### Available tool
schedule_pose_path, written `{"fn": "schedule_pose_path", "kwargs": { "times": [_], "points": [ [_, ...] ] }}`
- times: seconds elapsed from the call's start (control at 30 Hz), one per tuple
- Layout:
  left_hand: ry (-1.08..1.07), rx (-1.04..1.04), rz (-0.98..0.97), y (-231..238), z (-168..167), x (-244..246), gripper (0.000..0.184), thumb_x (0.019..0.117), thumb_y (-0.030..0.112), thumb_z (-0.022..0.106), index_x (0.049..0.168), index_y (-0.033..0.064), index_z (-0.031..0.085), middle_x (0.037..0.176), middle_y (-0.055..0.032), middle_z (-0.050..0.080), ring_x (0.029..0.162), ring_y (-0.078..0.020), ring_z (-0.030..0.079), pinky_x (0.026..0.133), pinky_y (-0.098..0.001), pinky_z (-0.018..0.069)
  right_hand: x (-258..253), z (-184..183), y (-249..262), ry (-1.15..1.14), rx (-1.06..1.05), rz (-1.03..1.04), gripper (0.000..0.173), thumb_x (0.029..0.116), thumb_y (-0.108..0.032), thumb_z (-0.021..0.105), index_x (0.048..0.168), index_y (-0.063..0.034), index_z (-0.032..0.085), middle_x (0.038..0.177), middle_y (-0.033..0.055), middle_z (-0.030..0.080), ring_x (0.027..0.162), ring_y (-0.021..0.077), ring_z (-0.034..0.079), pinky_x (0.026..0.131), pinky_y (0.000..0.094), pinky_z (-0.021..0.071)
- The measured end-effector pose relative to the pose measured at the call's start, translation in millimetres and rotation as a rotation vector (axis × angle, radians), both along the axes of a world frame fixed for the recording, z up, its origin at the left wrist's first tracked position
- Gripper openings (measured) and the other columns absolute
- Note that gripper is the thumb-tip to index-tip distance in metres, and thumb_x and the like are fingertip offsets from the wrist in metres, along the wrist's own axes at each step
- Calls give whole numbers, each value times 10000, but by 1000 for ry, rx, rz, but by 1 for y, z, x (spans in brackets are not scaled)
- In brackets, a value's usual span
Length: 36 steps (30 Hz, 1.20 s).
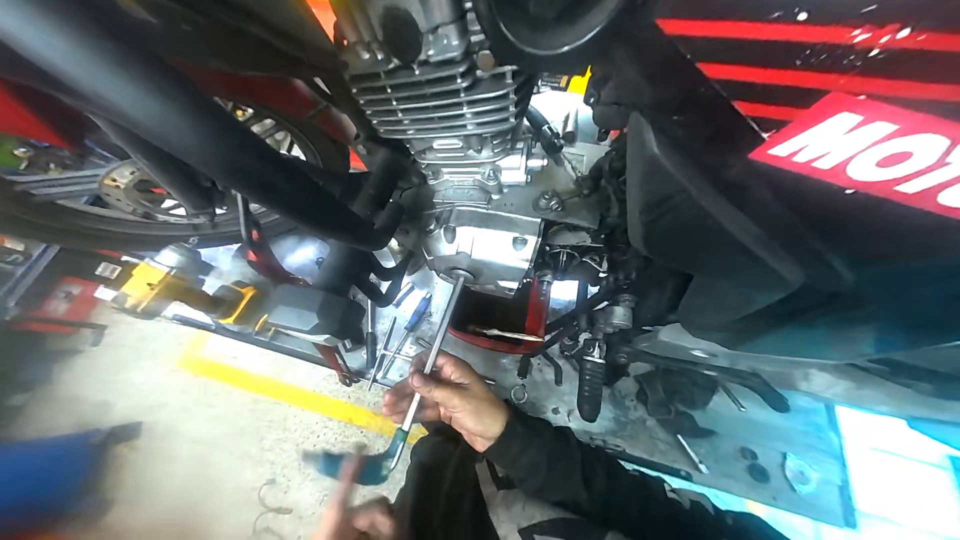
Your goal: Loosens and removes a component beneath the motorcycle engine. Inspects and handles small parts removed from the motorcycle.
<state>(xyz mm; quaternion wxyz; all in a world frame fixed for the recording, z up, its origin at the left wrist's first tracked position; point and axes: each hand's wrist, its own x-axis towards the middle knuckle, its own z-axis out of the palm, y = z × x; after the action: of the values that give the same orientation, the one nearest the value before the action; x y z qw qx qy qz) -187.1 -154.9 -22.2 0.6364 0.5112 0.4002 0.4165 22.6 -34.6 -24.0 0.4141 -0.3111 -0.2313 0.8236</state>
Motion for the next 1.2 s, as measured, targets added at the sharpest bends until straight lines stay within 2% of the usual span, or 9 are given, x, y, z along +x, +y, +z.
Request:
{"fn": "schedule_pose_path", "kwargs": {
  "times": [0.07,0.13,0.27,0.37,0.43,0.67,0.8,0.93,1.2],
  "points": [
    [194,-21,134,3,-6,-8,642,984,222,613,1554,94,348,789,97,668,629,-13,590,591,-227,522,0,5,-1,10,-6,-1,172,1070,-29,435,1236,-14,477,1075,189,732,1004,296,743,942,428,601],
    [460,-3,-7,-5,-29,0,287,912,36,582,1161,-90,649,825,-58,722,714,-129,686,693,-352,592,-3,7,0,-14,-18,-19,216,1059,-8,459,1275,-1,469,1056,190,729,986,297,746,934,437,607],
    [271,146,-229,-4,-18,8,206,991,192,662,1171,98,697,948,-36,729,878,-64,692,898,-331,590,-3,3,3,-46,-7,-58,217,1055,-14,487,1270,10,479,1014,194,731,941,295,752,913,437,615],
    [208,170,-74,1,-8,-9,495,1015,290,653,1494,328,535,906,93,724,774,7,657,755,-219,576,-4,2,5,-56,-13,-75,209,1048,-9,504,1254,5,480,1000,197,731,921,307,756,891,439,625],
    [353,287,70,0,-10,-15,569,983,197,686,1521,248,510,885,47,707,732,-18,640,699,-215,566,-6,1,7,-94,-47,-83,220,1041,-3,524,1257,6,486,987,189,736,893,293,760,857,426,635],
    [1386,751,373,11,-26,14,637,899,507,672,1424,155,594,1497,-308,470,1435,-526,358,1174,-635,258,-11,-6,5,-243,-76,-116,289,995,-13,626,1242,-17,476,925,146,736,794,247,761,750,369,650],
    [1076,581,334,39,-61,42,612,917,389,677,1378,-6,606,1313,-174,676,1212,-307,654,1127,-563,427,-14,-20,7,-353,-57,-125,385,980,-32,661,1323,-20,487,943,139,741,789,236,760,742,362,655],
    [876,344,331,60,-74,54,453,977,216,589,1345,-47,610,979,-124,744,747,-179,708,700,-386,619,-8,-32,5,-465,1,-101,420,974,-74,687,1338,-22,484,972,121,748,833,211,764,779,351,654],
    [400,365,247,47,-108,39,354,1045,296,575,1209,7,697,1083,-80,741,935,-83,712,848,-278,612,37,-38,-8,-660,562,-179,308,968,-270,706,1130,-9,683,1027,62,733,921,124,713,857,336,607]
  ]
}}
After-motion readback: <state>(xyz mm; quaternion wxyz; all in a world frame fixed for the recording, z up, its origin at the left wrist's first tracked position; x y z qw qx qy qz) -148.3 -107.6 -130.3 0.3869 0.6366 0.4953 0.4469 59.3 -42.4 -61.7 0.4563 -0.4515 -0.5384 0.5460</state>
